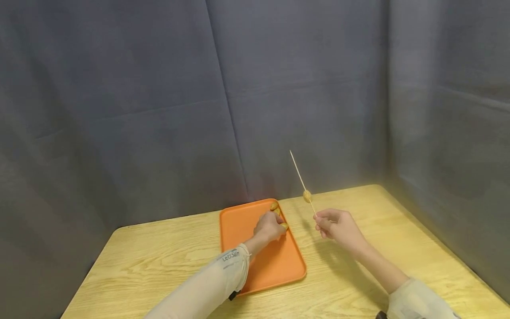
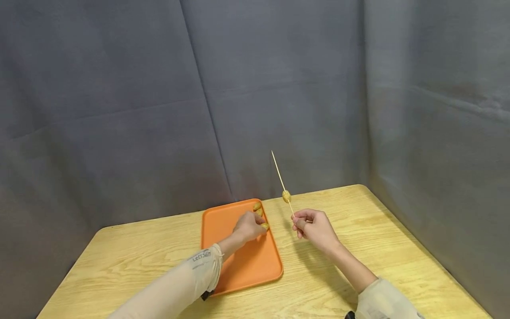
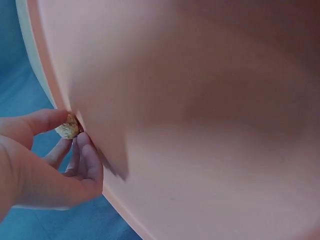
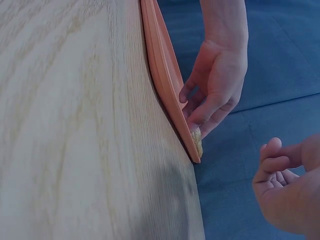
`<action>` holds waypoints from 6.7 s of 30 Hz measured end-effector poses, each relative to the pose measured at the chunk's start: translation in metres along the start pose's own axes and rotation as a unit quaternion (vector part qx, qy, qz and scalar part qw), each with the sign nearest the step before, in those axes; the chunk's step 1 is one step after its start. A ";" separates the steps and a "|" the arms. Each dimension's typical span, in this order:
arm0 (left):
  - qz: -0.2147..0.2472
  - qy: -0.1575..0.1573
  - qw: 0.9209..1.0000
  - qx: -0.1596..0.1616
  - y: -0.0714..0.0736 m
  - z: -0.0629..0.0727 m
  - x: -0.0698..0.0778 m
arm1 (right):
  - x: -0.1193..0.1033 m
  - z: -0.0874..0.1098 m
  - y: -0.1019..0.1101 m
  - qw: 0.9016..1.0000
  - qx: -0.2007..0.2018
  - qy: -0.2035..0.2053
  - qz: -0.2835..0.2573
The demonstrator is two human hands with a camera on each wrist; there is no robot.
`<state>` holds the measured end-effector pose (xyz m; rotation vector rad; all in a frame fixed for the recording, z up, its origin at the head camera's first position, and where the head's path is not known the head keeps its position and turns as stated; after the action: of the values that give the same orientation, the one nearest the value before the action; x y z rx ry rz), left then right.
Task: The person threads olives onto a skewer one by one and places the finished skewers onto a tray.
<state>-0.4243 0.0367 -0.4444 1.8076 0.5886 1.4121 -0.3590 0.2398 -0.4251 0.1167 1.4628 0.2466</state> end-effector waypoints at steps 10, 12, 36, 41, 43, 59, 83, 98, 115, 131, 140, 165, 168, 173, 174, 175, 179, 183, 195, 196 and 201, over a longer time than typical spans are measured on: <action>-0.020 -0.033 0.999 0.018 0.004 -0.004 0.002 | 0.002 -0.002 -0.002 1.000 0.002 -0.001 -0.002; -0.020 -0.052 0.998 0.025 0.005 -0.004 0.003 | 0.002 -0.002 -0.003 1.000 0.001 0.000 -0.003; 0.200 -0.140 0.968 0.053 0.064 0.058 0.027 | -0.003 -0.002 -0.017 1.000 -0.017 0.010 0.003; 0.263 -0.114 0.956 0.067 0.082 0.074 0.021 | -0.004 0.000 -0.022 0.999 -0.029 0.012 0.005; 0.284 -0.103 0.951 0.072 0.088 0.079 0.017 | -0.005 0.002 -0.024 0.999 -0.032 0.015 0.007; 0.317 -0.125 0.930 0.142 0.121 0.080 0.001 | -0.016 0.031 -0.021 0.996 -0.069 0.036 0.043; 0.524 -0.072 0.834 0.155 0.117 0.059 -0.051 | -0.036 0.058 -0.030 0.979 -0.141 0.105 0.106; 0.712 -0.051 0.688 0.133 0.117 0.052 -0.064 | -0.031 0.064 -0.046 0.956 -0.216 0.148 0.134; 0.738 -0.063 0.659 0.134 0.126 0.049 -0.055 | -0.030 0.063 -0.042 0.954 -0.217 0.150 0.141; 0.729 -0.064 0.669 0.134 0.128 0.050 -0.053 | -0.030 0.062 -0.040 0.956 -0.217 0.143 0.138; 0.688 -0.096 0.708 0.131 0.133 0.051 -0.049 | -0.030 0.062 -0.037 0.956 -0.203 0.150 0.152; 0.650 -0.086 0.742 0.140 0.119 0.056 -0.050 | -0.029 0.060 -0.049 0.954 -0.198 0.179 0.136; 0.648 -0.082 0.745 0.133 0.114 0.055 -0.048 | -0.027 0.060 -0.048 0.954 -0.197 0.181 0.138; 0.644 -0.085 0.749 0.127 0.111 0.052 -0.043 | -0.026 0.060 -0.043 0.957 -0.178 0.179 0.142; 0.643 -0.089 0.750 0.128 0.111 0.052 -0.042 | -0.026 0.060 -0.041 0.958 -0.174 0.178 0.142; 0.641 -0.092 0.751 0.128 0.112 0.051 -0.041 | -0.026 0.060 -0.041 0.959 -0.171 0.178 0.140; 0.639 -0.094 0.752 0.131 0.112 0.050 -0.038 | -0.029 0.061 -0.040 0.959 -0.170 0.185 0.130; 0.640 -0.089 0.752 0.131 0.110 0.050 -0.038 | -0.031 0.063 -0.040 0.959 -0.174 0.189 0.124; 0.627 -0.094 0.763 0.128 0.110 0.050 -0.036 | -0.027 0.063 -0.041 0.961 -0.177 0.185 0.103; 0.626 -0.093 0.764 0.128 0.110 0.050 -0.036 | -0.027 0.063 -0.041 0.962 -0.177 0.183 0.100; 0.629 -0.080 0.763 0.126 0.106 0.051 -0.036 | -0.026 0.064 -0.042 0.962 -0.178 0.187 0.088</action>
<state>-0.3952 -0.0692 -0.3884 2.6630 -0.7882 1.9652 -0.2943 0.1978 -0.4027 -0.0985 1.7586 0.7019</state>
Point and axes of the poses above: each hand's wrist, its own z-axis away from the middle knuckle, its own y-axis out of the back of the hand, x = y × z, the point moved 6 cm from there along -z, towards the middle knuckle, and after that the axes turned 11 degrees about -y, right-handed, at the moved point
